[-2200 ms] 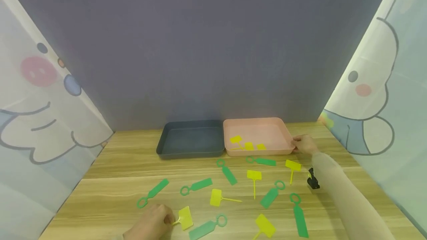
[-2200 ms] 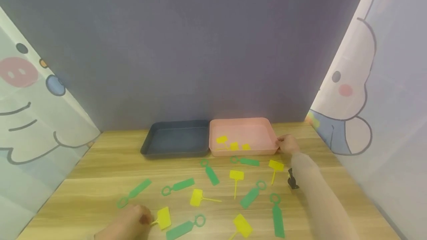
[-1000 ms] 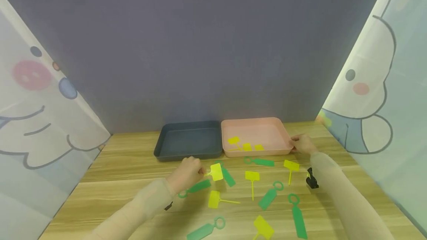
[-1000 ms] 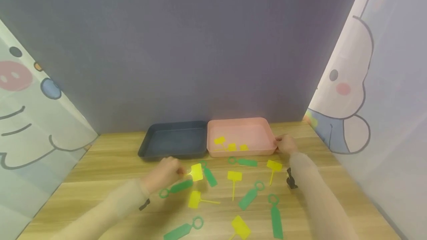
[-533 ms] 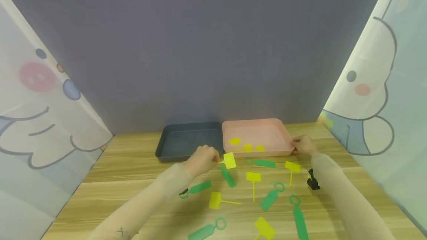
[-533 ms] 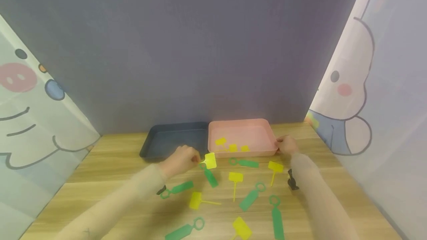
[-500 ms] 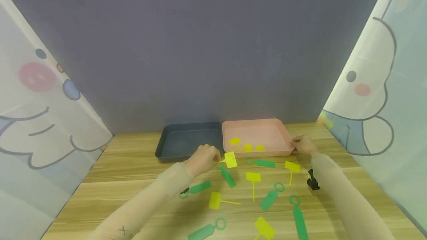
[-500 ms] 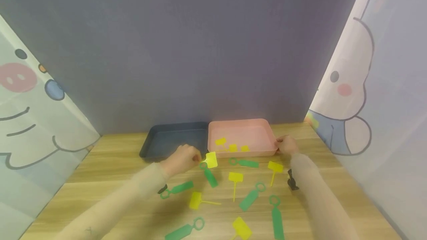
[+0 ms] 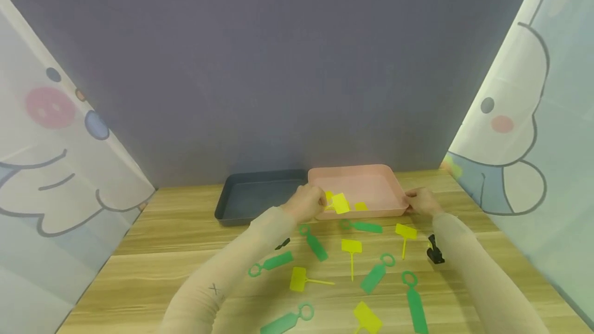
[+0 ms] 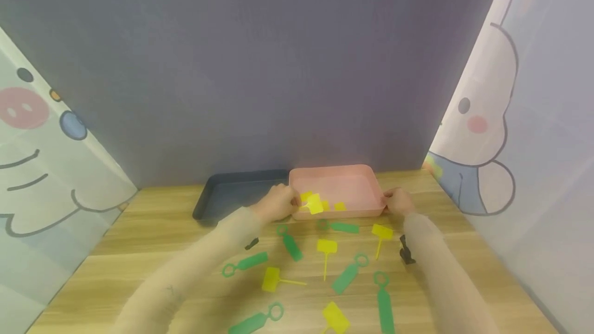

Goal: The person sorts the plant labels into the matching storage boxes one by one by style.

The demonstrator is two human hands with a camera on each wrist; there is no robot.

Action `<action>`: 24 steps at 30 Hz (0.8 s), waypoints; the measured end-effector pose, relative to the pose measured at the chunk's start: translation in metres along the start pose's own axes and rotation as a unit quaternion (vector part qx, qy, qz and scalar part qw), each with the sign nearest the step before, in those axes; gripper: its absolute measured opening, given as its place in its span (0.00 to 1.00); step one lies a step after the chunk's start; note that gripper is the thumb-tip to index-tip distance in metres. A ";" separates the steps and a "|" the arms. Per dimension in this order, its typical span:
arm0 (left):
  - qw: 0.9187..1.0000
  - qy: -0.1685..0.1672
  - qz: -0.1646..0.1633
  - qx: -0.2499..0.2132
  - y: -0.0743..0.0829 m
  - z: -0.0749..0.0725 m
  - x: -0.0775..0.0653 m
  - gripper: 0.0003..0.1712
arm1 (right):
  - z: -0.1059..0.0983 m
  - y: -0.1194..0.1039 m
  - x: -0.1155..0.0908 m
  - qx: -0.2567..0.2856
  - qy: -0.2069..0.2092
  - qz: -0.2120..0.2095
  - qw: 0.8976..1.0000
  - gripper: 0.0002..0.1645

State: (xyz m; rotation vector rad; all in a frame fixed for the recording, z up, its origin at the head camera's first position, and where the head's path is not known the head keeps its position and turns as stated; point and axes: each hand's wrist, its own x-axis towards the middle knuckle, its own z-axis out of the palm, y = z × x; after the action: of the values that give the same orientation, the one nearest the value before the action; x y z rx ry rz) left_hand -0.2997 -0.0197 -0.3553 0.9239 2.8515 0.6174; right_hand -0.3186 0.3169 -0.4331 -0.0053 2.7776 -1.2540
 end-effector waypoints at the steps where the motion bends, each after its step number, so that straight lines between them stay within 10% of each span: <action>1: 1.000 0.002 -0.004 -0.002 0.001 0.001 0.003 0.14 | 0.000 -0.001 0.000 0.003 0.000 0.000 1.000 0.21; 24: 0.998 0.004 -0.060 -0.023 0.006 0.019 0.060 0.12 | 0.000 0.001 0.003 0.006 0.004 0.016 1.000 0.22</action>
State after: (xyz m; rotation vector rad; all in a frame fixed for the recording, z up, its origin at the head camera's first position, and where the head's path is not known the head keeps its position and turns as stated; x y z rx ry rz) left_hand -0.3415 0.0262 -0.3673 0.7399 2.8608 0.6706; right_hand -0.3211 0.3172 -0.4341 0.0439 2.7661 -1.2646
